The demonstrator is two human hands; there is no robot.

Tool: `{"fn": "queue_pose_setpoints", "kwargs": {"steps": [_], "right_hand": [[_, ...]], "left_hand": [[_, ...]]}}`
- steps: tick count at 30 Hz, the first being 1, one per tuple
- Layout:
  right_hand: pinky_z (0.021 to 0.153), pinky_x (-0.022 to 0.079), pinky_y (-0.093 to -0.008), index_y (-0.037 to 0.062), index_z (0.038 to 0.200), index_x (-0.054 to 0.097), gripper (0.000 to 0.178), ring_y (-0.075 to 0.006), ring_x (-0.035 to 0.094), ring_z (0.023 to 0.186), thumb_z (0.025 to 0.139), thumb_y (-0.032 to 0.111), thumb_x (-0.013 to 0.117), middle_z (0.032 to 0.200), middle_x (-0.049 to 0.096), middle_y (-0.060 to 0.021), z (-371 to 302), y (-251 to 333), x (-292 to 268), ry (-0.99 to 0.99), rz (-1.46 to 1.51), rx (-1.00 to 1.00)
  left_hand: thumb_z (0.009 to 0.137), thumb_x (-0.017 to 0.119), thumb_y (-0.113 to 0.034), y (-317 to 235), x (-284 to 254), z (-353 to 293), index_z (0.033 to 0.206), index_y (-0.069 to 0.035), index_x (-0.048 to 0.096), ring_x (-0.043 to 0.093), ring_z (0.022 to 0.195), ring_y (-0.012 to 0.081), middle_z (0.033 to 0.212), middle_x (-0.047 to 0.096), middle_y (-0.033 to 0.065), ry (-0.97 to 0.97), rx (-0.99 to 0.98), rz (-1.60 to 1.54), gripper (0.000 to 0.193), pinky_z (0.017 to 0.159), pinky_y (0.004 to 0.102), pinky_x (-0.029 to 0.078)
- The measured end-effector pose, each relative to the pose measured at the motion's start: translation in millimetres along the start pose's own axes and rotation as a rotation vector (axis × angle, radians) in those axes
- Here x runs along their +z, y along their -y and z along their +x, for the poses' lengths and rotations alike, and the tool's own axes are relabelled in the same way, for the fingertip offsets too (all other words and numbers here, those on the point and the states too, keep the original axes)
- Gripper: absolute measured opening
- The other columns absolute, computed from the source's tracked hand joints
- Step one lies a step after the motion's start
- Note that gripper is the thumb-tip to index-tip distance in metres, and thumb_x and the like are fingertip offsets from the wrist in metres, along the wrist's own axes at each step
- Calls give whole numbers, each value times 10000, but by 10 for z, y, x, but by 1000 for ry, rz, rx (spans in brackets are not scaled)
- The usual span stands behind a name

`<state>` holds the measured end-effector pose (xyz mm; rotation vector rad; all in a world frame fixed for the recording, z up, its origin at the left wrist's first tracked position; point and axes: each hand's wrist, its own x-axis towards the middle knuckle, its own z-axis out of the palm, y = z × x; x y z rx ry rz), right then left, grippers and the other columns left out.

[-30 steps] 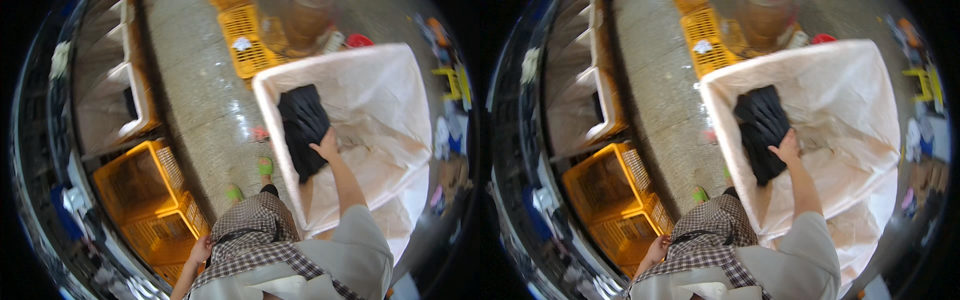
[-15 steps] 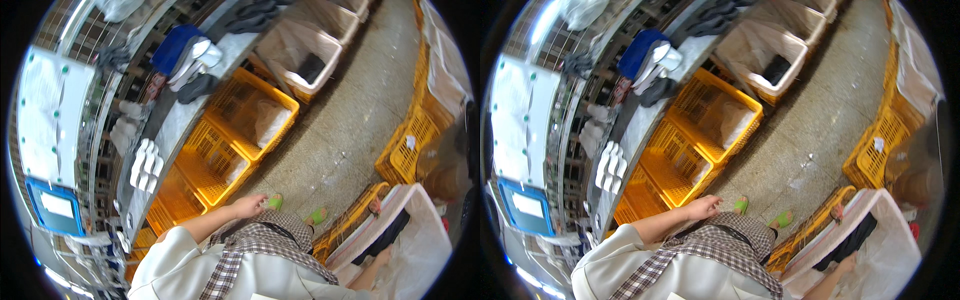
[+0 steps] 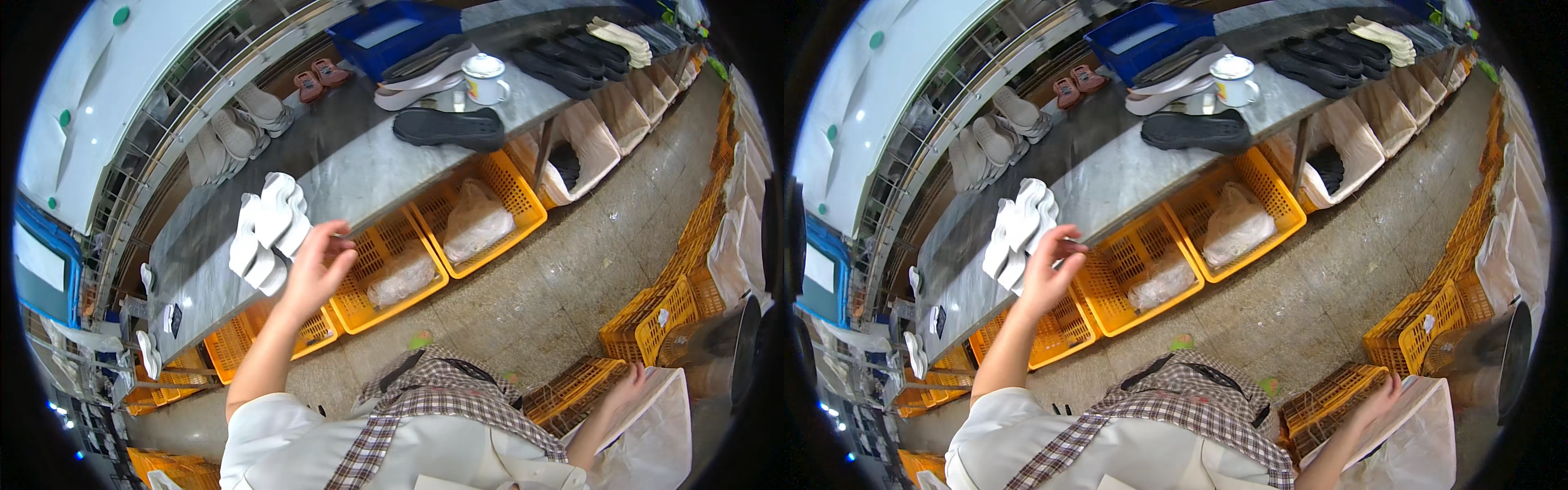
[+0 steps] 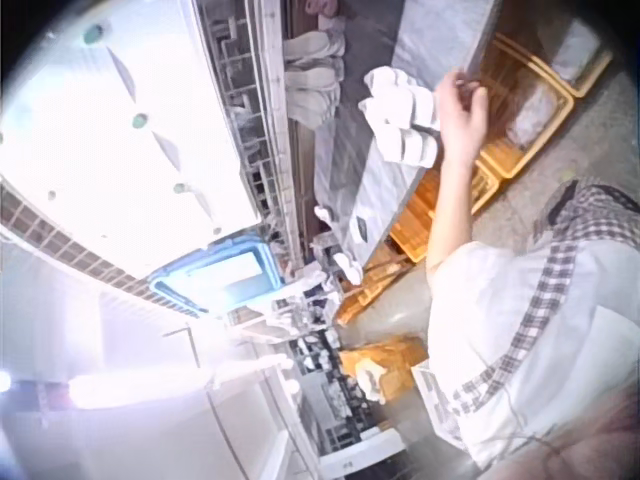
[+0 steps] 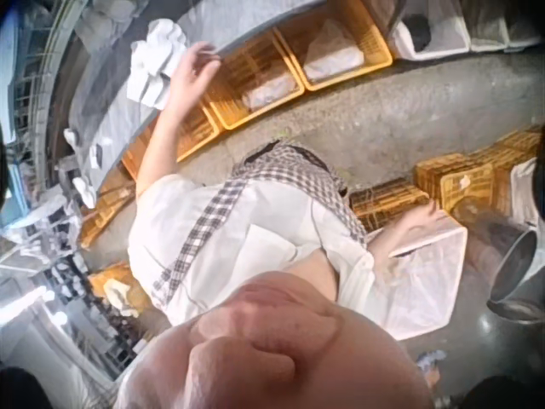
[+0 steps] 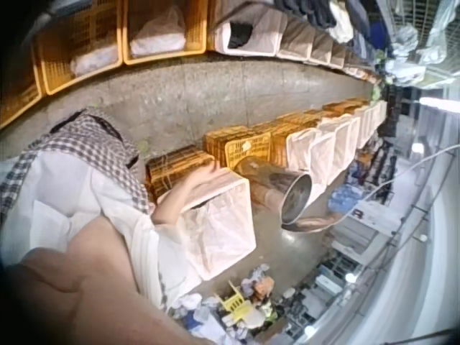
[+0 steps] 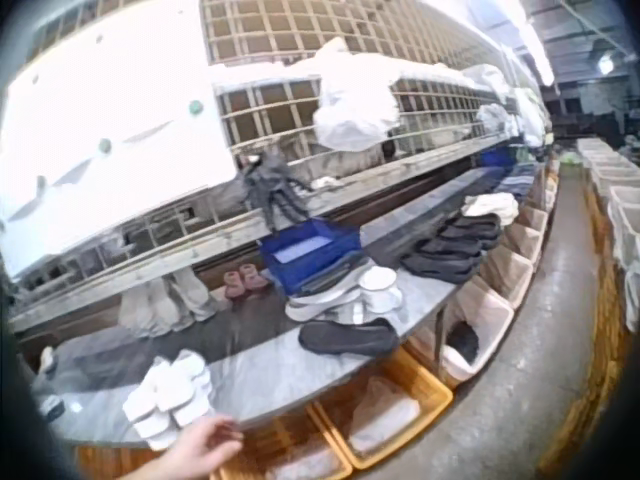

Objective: The person sorts and stacks various slippers and sandals from a display table into yellow crates. They handle black, white, and brown footwear, turning them over and arranging them in piles before placing them into crates.

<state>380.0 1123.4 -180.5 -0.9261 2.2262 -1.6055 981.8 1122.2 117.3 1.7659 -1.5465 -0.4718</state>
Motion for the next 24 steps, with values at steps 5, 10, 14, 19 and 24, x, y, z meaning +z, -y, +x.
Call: {"fn": "queue_pose_setpoints", "kwargs": {"steps": [5, 10, 14, 19, 24], "right_hand": [[840, 433, -281, 16, 1043, 600, 177, -149, 539, 921, 876, 68, 567, 1005, 591, -49, -1372, 1158, 1377, 442, 162, 11], [880, 428, -322, 42, 1188, 532, 363, -184, 525, 1054, 843, 112, 618, 1179, 536, -73, -2143, 2052, 2465, 738, 101, -211], [905, 422, -360, 69, 1317, 439, 566, -224, 494, 1130, 807, 153, 670, 1231, 515, -117, -2117, 2620, 3182, 720, 364, -60], [865, 465, -350, 48, 1327, 428, 576, -226, 565, 1009, 818, 166, 669, 1193, 540, -141, -1752, 3083, 3805, 888, 163, -325], [846, 457, -288, 34, 1356, 398, 574, -163, 562, 997, 861, 192, 640, 1179, 565, -116, -1780, 3395, 4212, 1300, 457, -188]], "left_hand": [[798, 644, -18, 567, -1198, 364, 1113, -25, 550, 625, 901, 197, 1082, 559, 105, -67, 168, 266, 329, 756, 301, 482], [770, 639, -5, 931, -1787, 622, 1073, -23, 570, 621, 875, 211, 1082, 562, 126, -31, 202, 313, 311, 754, 309, 481], [757, 645, -27, 1056, -1930, 754, 1071, -27, 569, 617, 875, 225, 1069, 565, 125, 61, 216, 351, 323, 758, 315, 479], [745, 667, -62, 970, -1837, 893, 1067, -35, 572, 612, 884, 245, 1066, 572, 113, 133, 194, 410, 337, 762, 338, 483], [740, 678, -102, 646, -1531, 1186, 1069, -48, 578, 602, 912, 289, 1078, 578, 111, 242, 249, 546, 347, 770, 366, 485]]}}
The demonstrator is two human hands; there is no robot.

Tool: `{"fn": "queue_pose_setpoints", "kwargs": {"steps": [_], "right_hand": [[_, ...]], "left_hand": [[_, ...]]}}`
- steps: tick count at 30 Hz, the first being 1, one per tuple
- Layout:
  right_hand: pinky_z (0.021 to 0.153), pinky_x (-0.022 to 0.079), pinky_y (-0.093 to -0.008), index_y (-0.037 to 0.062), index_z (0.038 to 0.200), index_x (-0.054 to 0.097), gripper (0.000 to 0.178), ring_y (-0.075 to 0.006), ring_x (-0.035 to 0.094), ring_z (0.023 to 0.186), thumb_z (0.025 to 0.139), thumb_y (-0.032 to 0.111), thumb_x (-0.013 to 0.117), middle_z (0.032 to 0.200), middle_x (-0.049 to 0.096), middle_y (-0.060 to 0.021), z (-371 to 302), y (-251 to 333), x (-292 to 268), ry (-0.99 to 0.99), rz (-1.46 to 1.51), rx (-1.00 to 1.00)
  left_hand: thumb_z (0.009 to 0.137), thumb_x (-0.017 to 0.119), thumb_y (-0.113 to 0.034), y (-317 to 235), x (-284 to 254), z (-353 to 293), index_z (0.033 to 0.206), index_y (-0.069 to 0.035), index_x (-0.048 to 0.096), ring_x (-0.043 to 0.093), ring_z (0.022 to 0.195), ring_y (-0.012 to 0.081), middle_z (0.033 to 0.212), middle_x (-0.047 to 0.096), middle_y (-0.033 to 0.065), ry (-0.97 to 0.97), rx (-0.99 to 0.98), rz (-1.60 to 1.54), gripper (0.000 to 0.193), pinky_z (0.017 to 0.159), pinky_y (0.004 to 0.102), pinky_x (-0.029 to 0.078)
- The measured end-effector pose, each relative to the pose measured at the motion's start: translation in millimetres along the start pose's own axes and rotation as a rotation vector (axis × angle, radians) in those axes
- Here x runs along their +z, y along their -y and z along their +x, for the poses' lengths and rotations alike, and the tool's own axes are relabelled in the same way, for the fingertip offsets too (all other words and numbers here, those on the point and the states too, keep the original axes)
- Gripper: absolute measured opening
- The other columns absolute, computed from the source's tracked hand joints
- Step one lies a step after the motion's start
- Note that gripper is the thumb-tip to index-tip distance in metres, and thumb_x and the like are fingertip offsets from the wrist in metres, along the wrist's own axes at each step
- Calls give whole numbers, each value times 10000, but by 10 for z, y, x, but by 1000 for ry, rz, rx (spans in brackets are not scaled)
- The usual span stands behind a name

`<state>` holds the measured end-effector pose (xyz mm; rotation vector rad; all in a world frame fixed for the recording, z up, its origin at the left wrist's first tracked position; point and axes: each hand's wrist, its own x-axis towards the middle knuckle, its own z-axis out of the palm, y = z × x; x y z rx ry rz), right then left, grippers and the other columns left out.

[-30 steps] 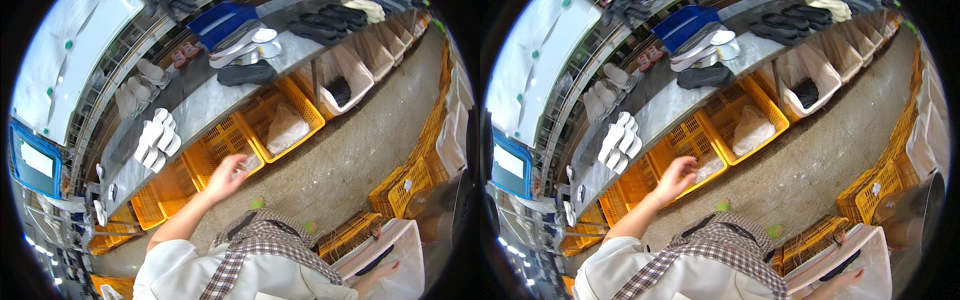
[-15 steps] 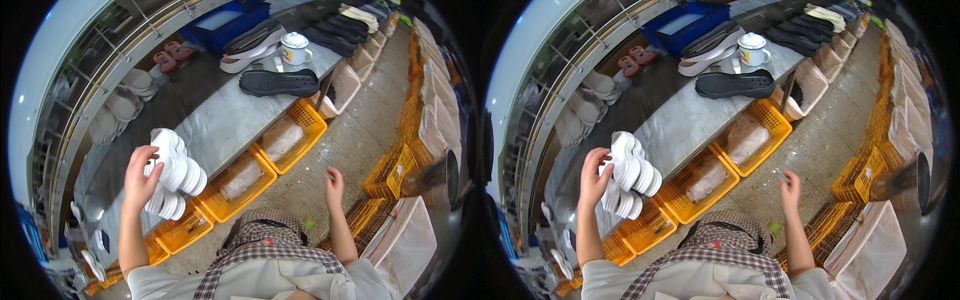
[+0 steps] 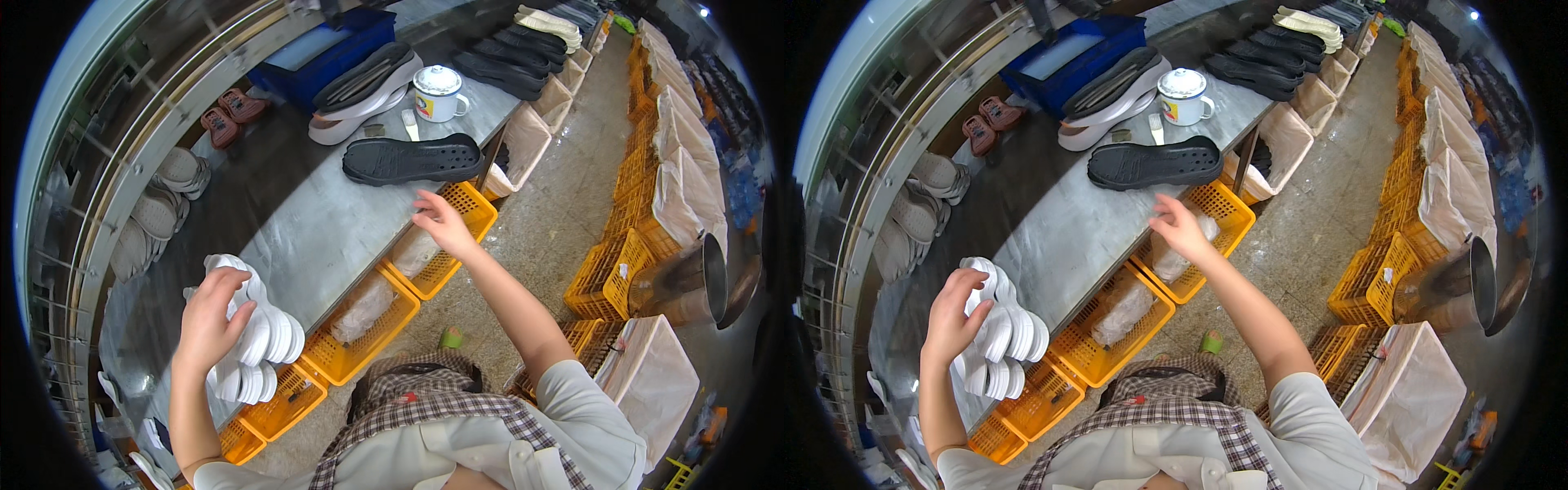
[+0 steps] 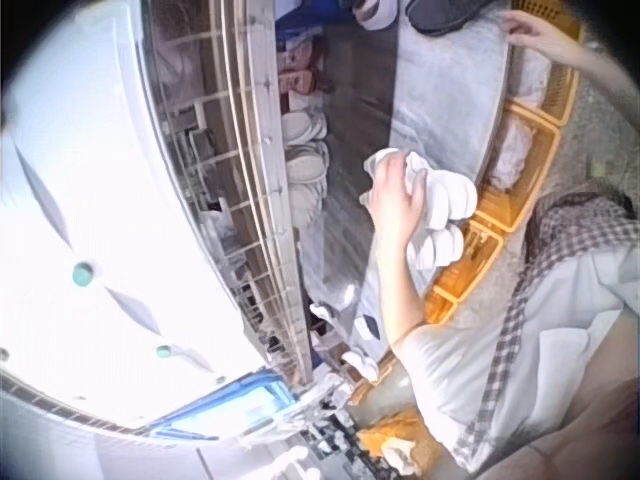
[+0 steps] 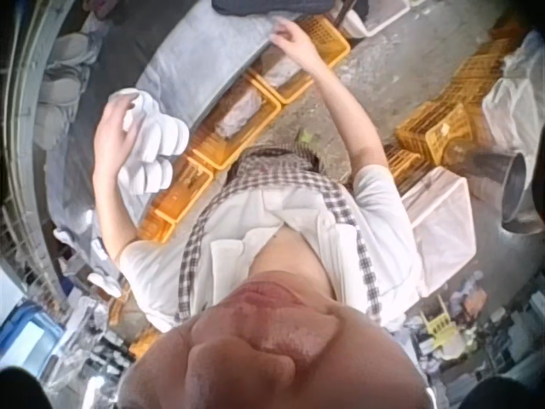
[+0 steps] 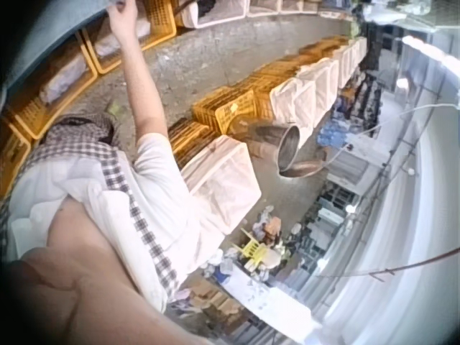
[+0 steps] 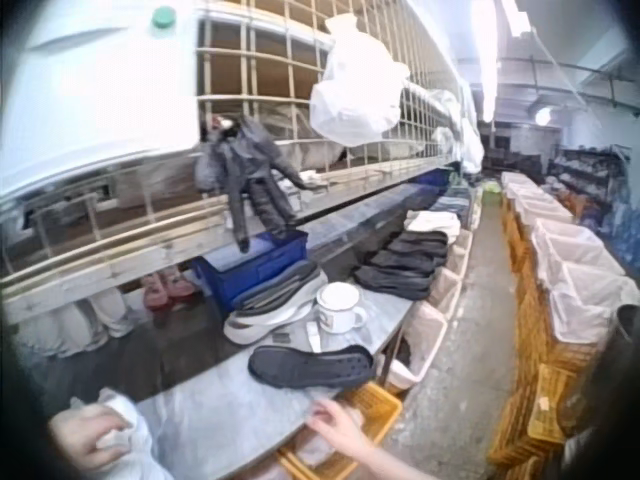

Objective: The person sorts and stacks various slippers and sandals from a display table into yellow crates. They handle black, white, and brown footwear, turning them over and arranging them in piles before placing them into crates.

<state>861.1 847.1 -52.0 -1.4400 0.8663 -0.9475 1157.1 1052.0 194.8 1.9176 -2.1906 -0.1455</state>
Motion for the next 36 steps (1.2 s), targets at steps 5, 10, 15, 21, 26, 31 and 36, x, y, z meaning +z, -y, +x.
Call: {"fn": "queue_pose_setpoints", "kwargs": {"steps": [5, 10, 15, 21, 26, 31, 36], "right_hand": [[865, 461, -330, -63, 1414, 173, 892, -233, 544, 1080, 850, 437, 650, 1360, 398, -193, 284, 123, -71, -10, 634, 398], [892, 455, -354, -49, 1389, 236, 832, -266, 526, 1110, 853, 438, 646, 1383, 347, -208, 449, 187, -160, -27, 922, 475], [907, 444, -367, -44, 1346, 307, 751, -291, 523, 1116, 856, 409, 650, 1402, 310, -210, 588, 176, -213, -161, 1075, 504], [853, 454, -338, 16, 1298, 387, 630, -251, 538, 1082, 859, 382, 651, 1302, 414, -137, 606, 229, -376, -147, 1031, 527], [810, 457, -317, 96, 1273, 416, 463, -220, 572, 1038, 917, 347, 574, 1260, 482, -68, 368, 414, -419, -186, 813, 435], [834, 460, -297, 58, 1329, 363, 477, -183, 561, 1039, 920, 185, 574, 1268, 452, -80, -224, 425, -380, -61, 544, 137], [807, 474, -266, 41, 1242, 479, 393, -131, 573, 968, 890, 145, 621, 1172, 468, -83, -636, 126, -327, -9, 446, 474]], "left_hand": [[748, 673, -134, -316, 214, 548, 1087, -63, 574, 583, 956, 314, 1073, 582, 117, 121, 41, 77, 360, 789, 378, 486], [786, 658, -170, -229, 673, 1156, 1233, -74, 486, 581, 997, 306, 1146, 550, 133, 318, 53, 31, 488, 824, 368, 485], [819, 673, -330, 159, 1447, 1958, 1392, -20, 265, 586, 1038, 280, 1306, 455, 224, 112, -69, -230, 769, 849, 357, 479], [810, 681, -455, 338, 2062, 2835, 1339, -10, 339, 593, 918, 178, 1170, 568, 149, 232, -708, -1006, 771, 708, 318, 489], [879, 642, -163, 205, 2017, 2788, 1094, -32, 557, 658, 766, 124, 961, 655, 56, 375, -576, -1483, 266, 610, 259, 554], [869, 662, -219, 565, 1612, 2829, 1222, 8, 501, 604, 1032, 208, 1162, 604, 110, 117, -530, -1655, 450, 849, 325, 514], [858, 678, -183, 1101, 1289, 3495, 1205, -117, 524, 607, 930, 178, 1057, 619, 25, -207, -487, -1630, 385, 628, 318, 504]]}}
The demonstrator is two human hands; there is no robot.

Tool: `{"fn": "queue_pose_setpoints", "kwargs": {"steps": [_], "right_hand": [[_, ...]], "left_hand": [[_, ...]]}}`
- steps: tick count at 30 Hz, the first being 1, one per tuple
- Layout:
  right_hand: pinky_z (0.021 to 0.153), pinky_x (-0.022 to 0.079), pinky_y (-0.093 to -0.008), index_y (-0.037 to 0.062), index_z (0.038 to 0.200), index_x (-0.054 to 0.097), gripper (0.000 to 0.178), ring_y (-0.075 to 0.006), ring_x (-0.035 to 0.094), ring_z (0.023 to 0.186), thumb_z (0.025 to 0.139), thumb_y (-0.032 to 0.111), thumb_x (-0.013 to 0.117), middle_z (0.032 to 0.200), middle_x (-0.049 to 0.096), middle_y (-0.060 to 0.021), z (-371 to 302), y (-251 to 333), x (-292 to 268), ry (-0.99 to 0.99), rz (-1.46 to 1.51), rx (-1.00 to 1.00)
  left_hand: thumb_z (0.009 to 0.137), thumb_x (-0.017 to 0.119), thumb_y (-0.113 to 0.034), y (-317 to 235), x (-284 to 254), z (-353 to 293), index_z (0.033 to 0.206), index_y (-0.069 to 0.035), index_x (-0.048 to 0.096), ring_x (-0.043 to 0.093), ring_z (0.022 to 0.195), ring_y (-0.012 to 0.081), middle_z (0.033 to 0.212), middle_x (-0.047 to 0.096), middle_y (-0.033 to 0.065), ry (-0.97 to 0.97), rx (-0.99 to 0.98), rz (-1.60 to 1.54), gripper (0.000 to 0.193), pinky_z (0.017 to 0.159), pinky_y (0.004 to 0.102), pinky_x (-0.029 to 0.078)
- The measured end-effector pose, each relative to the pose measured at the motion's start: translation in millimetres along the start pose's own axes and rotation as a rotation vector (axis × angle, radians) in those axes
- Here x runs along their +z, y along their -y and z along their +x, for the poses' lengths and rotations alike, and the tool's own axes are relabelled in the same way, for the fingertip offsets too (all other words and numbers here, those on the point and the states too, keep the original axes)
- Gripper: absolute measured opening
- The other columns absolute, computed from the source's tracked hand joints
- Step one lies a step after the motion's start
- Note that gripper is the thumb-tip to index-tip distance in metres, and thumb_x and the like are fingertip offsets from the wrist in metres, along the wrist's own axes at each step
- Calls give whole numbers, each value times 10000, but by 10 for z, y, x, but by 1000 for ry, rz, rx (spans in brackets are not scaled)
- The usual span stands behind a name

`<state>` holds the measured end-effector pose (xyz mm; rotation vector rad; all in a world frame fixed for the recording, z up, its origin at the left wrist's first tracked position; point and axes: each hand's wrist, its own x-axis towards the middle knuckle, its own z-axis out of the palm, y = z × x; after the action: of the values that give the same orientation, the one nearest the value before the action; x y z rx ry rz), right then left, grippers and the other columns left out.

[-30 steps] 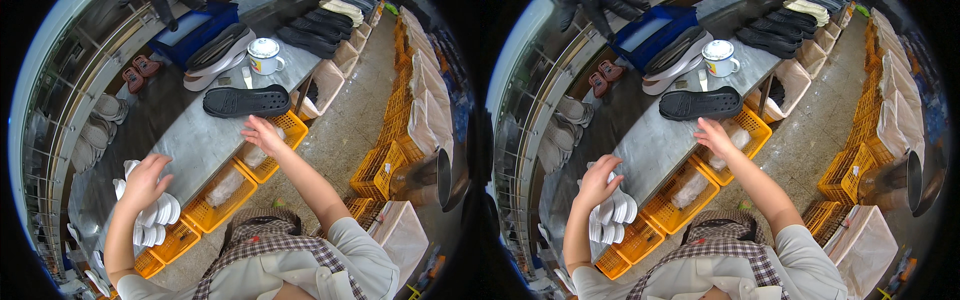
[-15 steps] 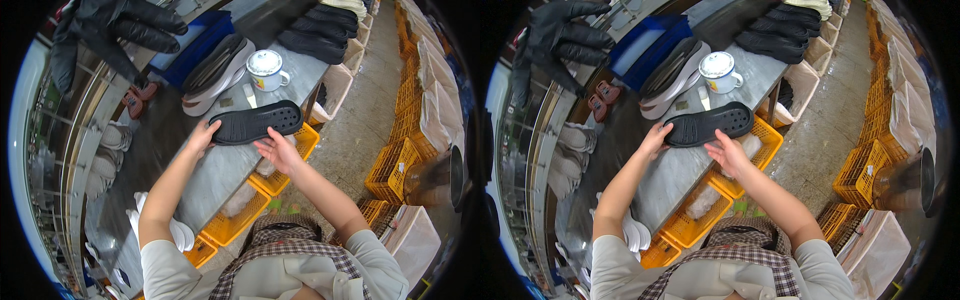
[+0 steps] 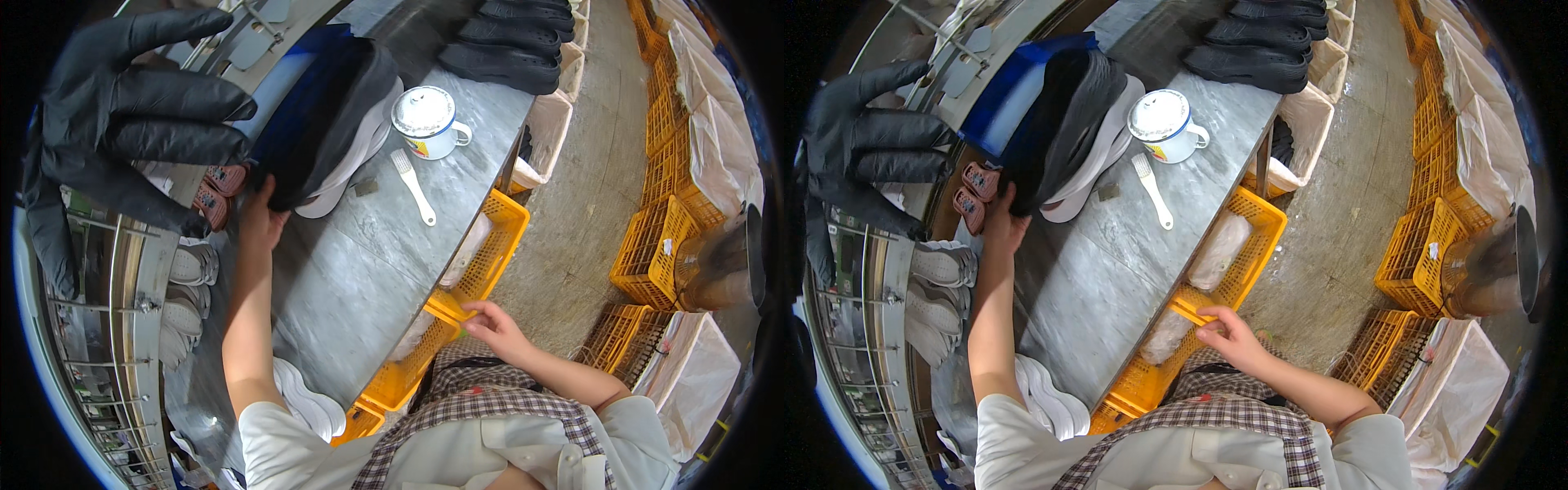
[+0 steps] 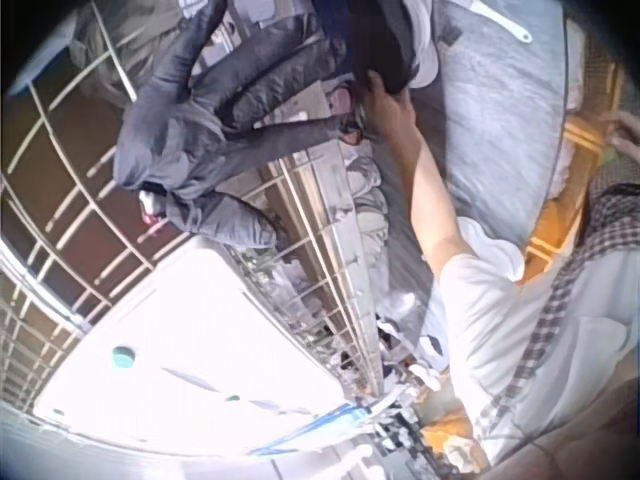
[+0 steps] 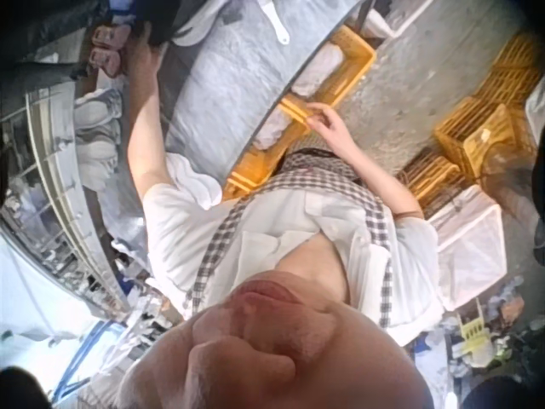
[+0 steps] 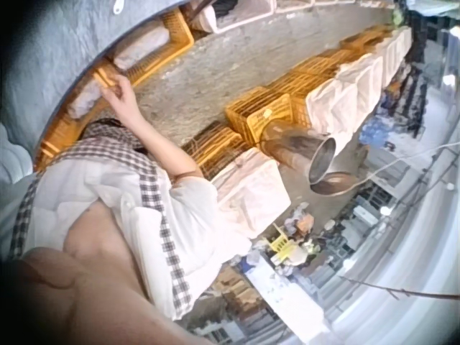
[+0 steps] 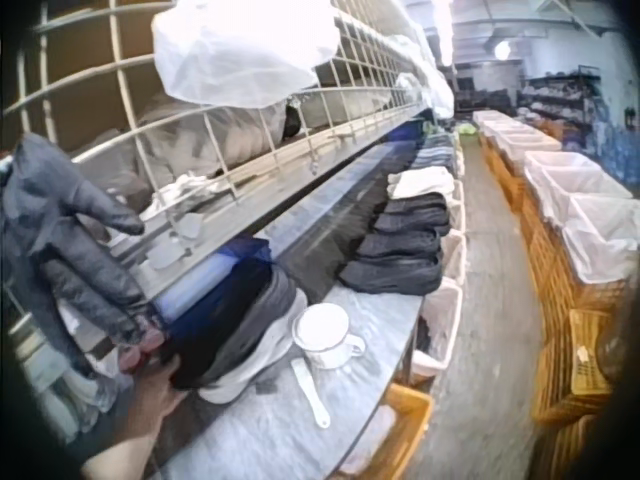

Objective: The person sorts and stacks various slippers and sandals from a display table into yellow crates. They handle black, white, and brown footwear, turning them over and arranging them in piles before placing them into crates.

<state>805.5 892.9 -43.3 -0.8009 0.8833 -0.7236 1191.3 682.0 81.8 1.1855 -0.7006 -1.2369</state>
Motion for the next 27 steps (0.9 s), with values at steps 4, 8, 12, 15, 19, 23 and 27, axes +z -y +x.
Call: {"fn": "queue_pose_setpoints", "kwargs": {"steps": [4, 8, 12, 15, 19, 23, 27], "right_hand": [[803, 475, -257, 40, 1162, 538, 313, -125, 572, 949, 881, 140, 634, 1115, 477, -65, -173, -268, -91, -55, -136, -90], [799, 474, -252, 38, 1139, 553, 286, -125, 574, 943, 880, 125, 633, 1087, 485, -60, -304, -403, -200, -117, -94, -54], [796, 474, -249, 28, 1138, 554, 285, -117, 569, 932, 879, 118, 632, 1083, 507, -58, -365, -413, -261, -181, -60, -18], [767, 475, -247, 20, 1127, 557, 268, -101, 569, 864, 883, 110, 624, 975, 562, -47, -357, -375, -269, -205, -63, 7], [740, 476, -247, 21, 1108, 564, 250, -95, 572, 823, 882, 109, 624, 887, 575, -38, -282, -346, -201, -214, -66, -22], [779, 447, -236, 31, 1130, 552, 255, -83, 546, 863, 893, 110, 607, 894, 588, -2, -172, -350, -92, -176, -115, -27], [767, 453, -231, 38, 1110, 560, 242, -92, 556, 880, 883, 102, 616, 979, 554, -17, -112, -369, -15, -114, -245, -70]], "left_hand": [[851, 689, -230, -77, -1, 545, 1169, -87, 544, 598, 845, 158, 1011, 620, 24, -87, -20, 140, 377, 597, 283, 476], [856, 671, -334, 18, 1, 648, 1204, -82, 497, 551, 793, 163, 1021, 597, 37, -271, 3, 897, 464, 559, 253, 437], [826, 666, -442, 68, 77, 584, 1256, -83, 459, 523, 872, 182, 1123, 544, 58, -235, -7, 926, 597, 585, 292, 447], [823, 651, -480, 151, 123, 485, 1288, -99, 439, 506, 935, 195, 1181, 516, 70, -228, 71, 752, 638, 644, 316, 461], [828, 633, -501, 155, 116, 356, 1307, -118, 417, 490, 989, 207, 1216, 500, 70, -199, 107, 815, 650, 709, 345, 467], [837, 622, -491, 158, 54, 332, 1284, -113, 425, 519, 952, 189, 1199, 508, 82, -205, 126, 826, 618, 673, 364, 463], [855, 584, -483, 257, -414, 529, 1260, -181, 448, 513, 979, 211, 1215, 509, 32, -368, 195, 580, 523, 731, 411, 448]]}}
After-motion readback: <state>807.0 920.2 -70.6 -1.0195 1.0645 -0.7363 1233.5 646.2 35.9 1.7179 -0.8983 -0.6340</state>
